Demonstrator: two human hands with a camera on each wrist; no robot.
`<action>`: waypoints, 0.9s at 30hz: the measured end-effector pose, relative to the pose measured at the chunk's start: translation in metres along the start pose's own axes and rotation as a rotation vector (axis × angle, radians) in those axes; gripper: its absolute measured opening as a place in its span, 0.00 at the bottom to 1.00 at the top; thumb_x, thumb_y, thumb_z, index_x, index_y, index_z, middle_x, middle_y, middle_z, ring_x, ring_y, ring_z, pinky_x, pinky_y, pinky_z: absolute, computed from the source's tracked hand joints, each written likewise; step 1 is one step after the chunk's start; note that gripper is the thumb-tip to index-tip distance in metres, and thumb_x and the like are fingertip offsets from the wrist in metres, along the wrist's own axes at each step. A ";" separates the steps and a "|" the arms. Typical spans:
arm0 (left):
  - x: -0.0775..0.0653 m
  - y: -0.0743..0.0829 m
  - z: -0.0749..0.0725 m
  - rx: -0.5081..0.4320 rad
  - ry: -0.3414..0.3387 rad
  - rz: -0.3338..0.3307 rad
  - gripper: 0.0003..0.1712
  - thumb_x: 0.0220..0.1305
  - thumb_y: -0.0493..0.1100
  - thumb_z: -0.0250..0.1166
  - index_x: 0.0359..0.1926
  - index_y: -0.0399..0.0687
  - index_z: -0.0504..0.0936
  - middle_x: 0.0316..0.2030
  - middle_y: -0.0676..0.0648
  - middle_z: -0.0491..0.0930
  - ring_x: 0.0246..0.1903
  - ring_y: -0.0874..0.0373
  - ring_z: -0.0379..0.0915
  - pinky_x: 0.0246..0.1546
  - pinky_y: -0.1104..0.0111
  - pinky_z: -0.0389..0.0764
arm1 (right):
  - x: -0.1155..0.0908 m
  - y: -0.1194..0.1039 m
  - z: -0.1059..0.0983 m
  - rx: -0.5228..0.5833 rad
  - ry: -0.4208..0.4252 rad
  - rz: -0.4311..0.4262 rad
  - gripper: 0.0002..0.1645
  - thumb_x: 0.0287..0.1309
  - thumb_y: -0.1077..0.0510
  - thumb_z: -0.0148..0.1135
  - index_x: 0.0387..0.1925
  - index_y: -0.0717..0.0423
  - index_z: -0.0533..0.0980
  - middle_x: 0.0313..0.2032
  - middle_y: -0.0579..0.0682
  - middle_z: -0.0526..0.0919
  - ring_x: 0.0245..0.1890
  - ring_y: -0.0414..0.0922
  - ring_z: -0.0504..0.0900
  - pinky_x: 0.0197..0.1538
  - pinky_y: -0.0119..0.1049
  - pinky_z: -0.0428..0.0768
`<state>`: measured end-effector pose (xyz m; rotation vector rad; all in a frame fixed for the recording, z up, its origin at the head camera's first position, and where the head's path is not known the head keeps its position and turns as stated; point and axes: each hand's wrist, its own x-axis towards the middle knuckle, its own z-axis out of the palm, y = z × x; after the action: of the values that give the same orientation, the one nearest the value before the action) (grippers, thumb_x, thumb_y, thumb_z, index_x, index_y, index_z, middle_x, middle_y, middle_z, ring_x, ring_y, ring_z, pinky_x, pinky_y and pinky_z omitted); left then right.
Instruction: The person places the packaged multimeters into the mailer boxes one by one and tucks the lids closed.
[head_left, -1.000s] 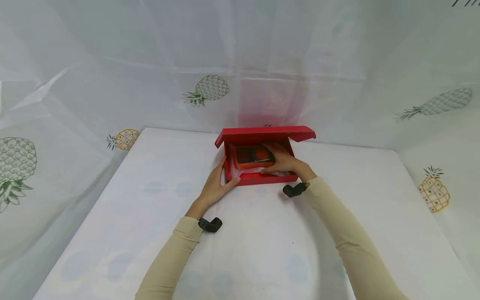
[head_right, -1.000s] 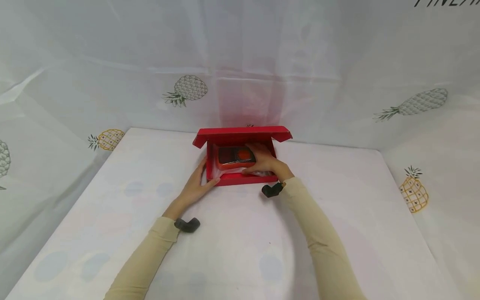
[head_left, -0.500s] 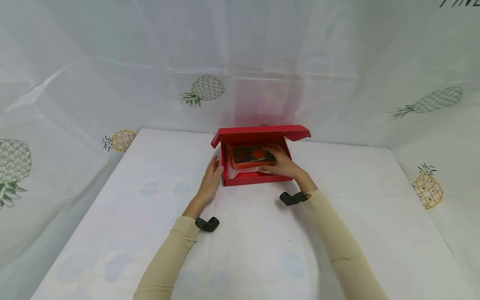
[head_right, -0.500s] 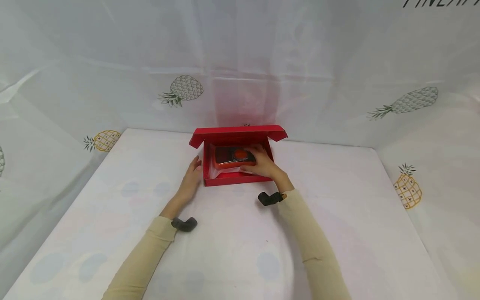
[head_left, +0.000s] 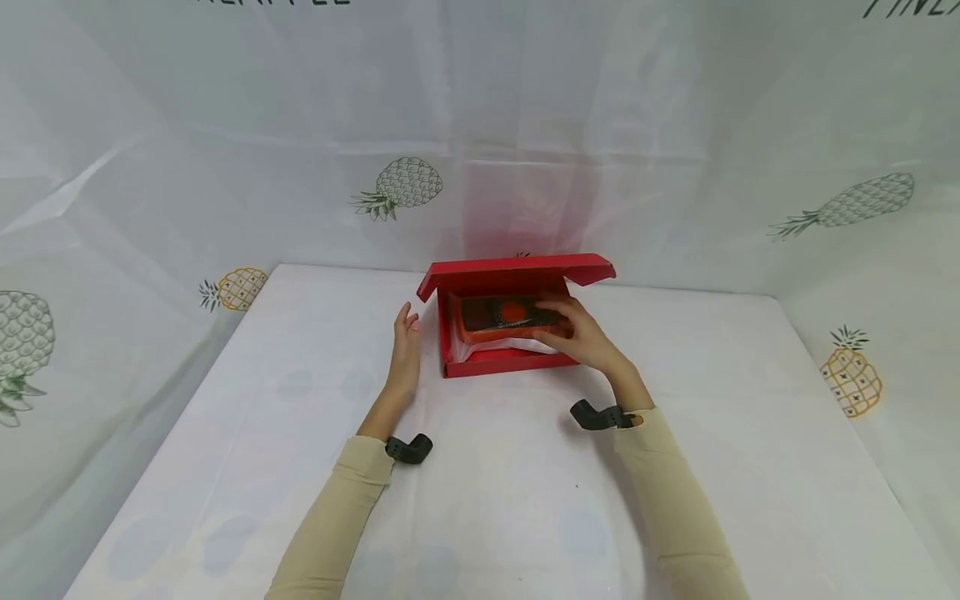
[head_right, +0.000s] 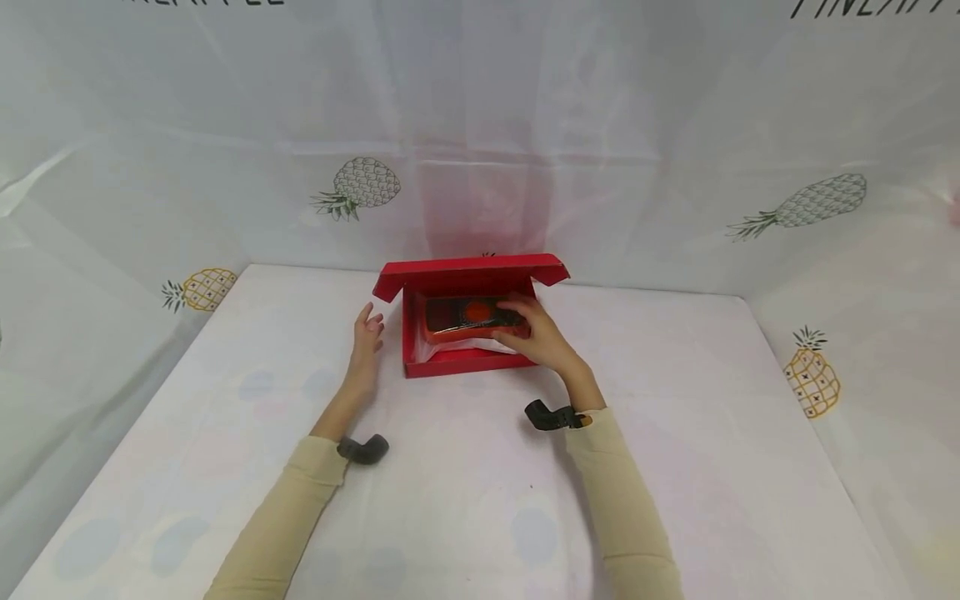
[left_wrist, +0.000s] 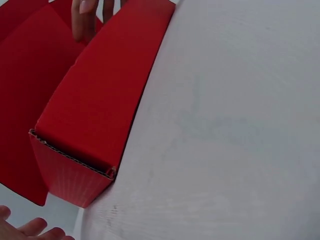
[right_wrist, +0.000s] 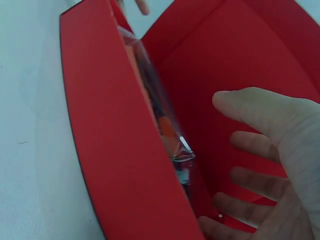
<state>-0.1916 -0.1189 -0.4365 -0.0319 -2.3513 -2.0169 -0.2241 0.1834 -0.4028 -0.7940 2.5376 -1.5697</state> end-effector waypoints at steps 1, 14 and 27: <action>0.001 0.000 0.000 -0.005 0.002 0.006 0.35 0.77 0.51 0.39 0.77 0.45 0.40 0.73 0.35 0.49 0.73 0.42 0.45 0.72 0.47 0.49 | -0.003 -0.006 -0.001 -0.001 0.012 0.008 0.29 0.57 0.69 0.65 0.60 0.72 0.68 0.66 0.70 0.61 0.60 0.67 0.65 0.60 0.64 0.70; 0.016 -0.001 0.008 -0.196 0.082 0.240 0.37 0.70 0.50 0.39 0.76 0.43 0.45 0.74 0.38 0.50 0.73 0.45 0.46 0.72 0.50 0.52 | -0.018 -0.005 -0.018 -0.024 0.313 0.175 0.20 0.64 0.60 0.62 0.54 0.66 0.76 0.55 0.63 0.77 0.56 0.57 0.75 0.58 0.51 0.77; 0.022 0.024 0.010 -0.255 0.137 0.272 0.36 0.69 0.49 0.37 0.75 0.43 0.49 0.74 0.41 0.51 0.73 0.45 0.47 0.72 0.48 0.49 | -0.022 -0.012 -0.018 0.268 0.872 0.280 0.20 0.70 0.44 0.50 0.43 0.57 0.75 0.48 0.47 0.79 0.48 0.41 0.80 0.53 0.38 0.79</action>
<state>-0.2125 -0.1055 -0.4136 -0.2034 -1.8825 -2.0916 -0.2058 0.2035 -0.3892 0.3645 2.6086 -2.4299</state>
